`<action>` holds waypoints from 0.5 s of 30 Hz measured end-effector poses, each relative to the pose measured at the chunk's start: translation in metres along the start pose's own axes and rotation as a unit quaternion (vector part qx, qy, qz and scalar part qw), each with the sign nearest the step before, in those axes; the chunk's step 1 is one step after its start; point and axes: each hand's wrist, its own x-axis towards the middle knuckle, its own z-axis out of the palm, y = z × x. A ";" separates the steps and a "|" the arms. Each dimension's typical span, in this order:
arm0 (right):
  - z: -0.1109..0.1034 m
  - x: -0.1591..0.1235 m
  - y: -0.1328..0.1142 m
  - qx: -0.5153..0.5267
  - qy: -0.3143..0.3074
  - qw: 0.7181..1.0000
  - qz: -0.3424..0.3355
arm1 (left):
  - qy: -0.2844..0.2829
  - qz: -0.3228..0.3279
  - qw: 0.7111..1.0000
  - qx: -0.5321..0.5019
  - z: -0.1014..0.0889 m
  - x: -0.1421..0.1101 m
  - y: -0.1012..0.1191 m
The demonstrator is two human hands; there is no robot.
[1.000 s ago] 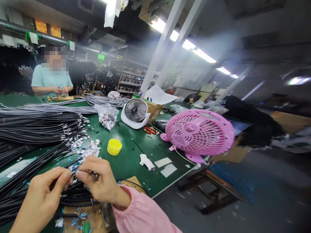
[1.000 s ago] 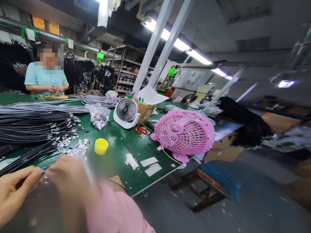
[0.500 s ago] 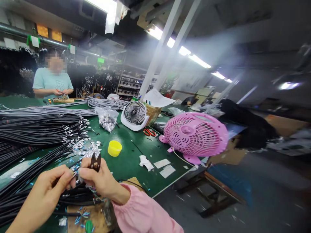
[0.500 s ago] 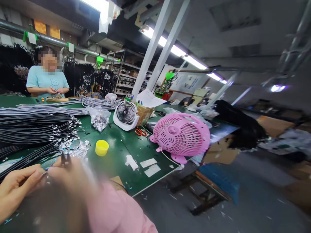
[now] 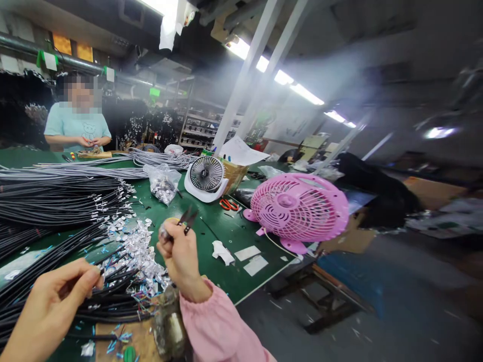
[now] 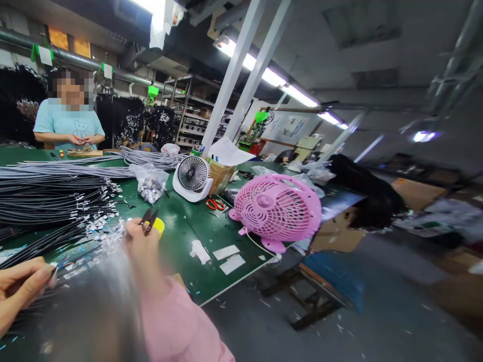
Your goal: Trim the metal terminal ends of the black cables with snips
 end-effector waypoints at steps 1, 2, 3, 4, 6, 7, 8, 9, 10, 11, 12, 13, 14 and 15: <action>-0.001 0.001 -0.003 -0.006 0.007 1.000 -0.009 | 0.006 -0.006 1.000 -0.003 0.000 -0.001 -0.003; -0.001 0.000 -0.005 -0.039 -0.007 0.999 -0.024 | 0.015 -0.014 1.000 -0.011 0.000 -0.002 -0.006; 0.000 -0.002 -0.006 -0.080 -0.023 0.995 -0.049 | 0.026 -0.022 0.999 -0.024 0.002 -0.004 -0.010; 0.002 -0.006 -0.006 -0.126 -0.039 0.988 -0.085 | 0.038 -0.028 0.998 -0.037 0.004 -0.005 -0.014; 0.006 -0.015 -0.002 -0.209 -0.062 0.960 -0.176 | 0.061 -0.019 0.997 -0.048 0.007 -0.008 -0.021; 0.008 -0.019 0.001 -0.233 -0.065 0.944 -0.222 | 0.074 -0.005 0.996 -0.041 0.009 -0.009 -0.024; 0.009 -0.022 0.004 -0.250 -0.071 0.929 -0.262 | 0.088 0.017 0.996 -0.027 0.010 -0.010 -0.026; 0.009 -0.023 0.007 -0.259 -0.084 0.916 -0.294 | 0.102 0.042 0.994 -0.007 0.011 -0.010 -0.027; 0.009 -0.024 0.011 -0.261 -0.099 0.905 -0.320 | 0.114 0.068 0.991 0.015 0.012 -0.011 -0.027; 0.008 -0.023 0.014 -0.259 -0.112 0.897 -0.341 | 0.121 0.091 0.988 0.036 0.013 -0.012 -0.027; 0.007 -0.023 0.017 -0.254 -0.120 0.890 -0.358 | 0.125 0.108 0.985 0.055 0.013 -0.013 -0.027; 0.006 -0.022 0.020 -0.249 -0.122 0.886 -0.371 | 0.127 0.120 0.982 0.071 0.014 -0.014 -0.027; 0.005 -0.021 0.021 -0.246 -0.123 0.883 -0.381 | 0.127 0.127 0.980 0.082 0.014 -0.015 -0.027; 0.004 -0.021 0.022 -0.247 -0.122 0.881 -0.385 | 0.125 0.130 0.980 0.087 0.014 -0.015 -0.027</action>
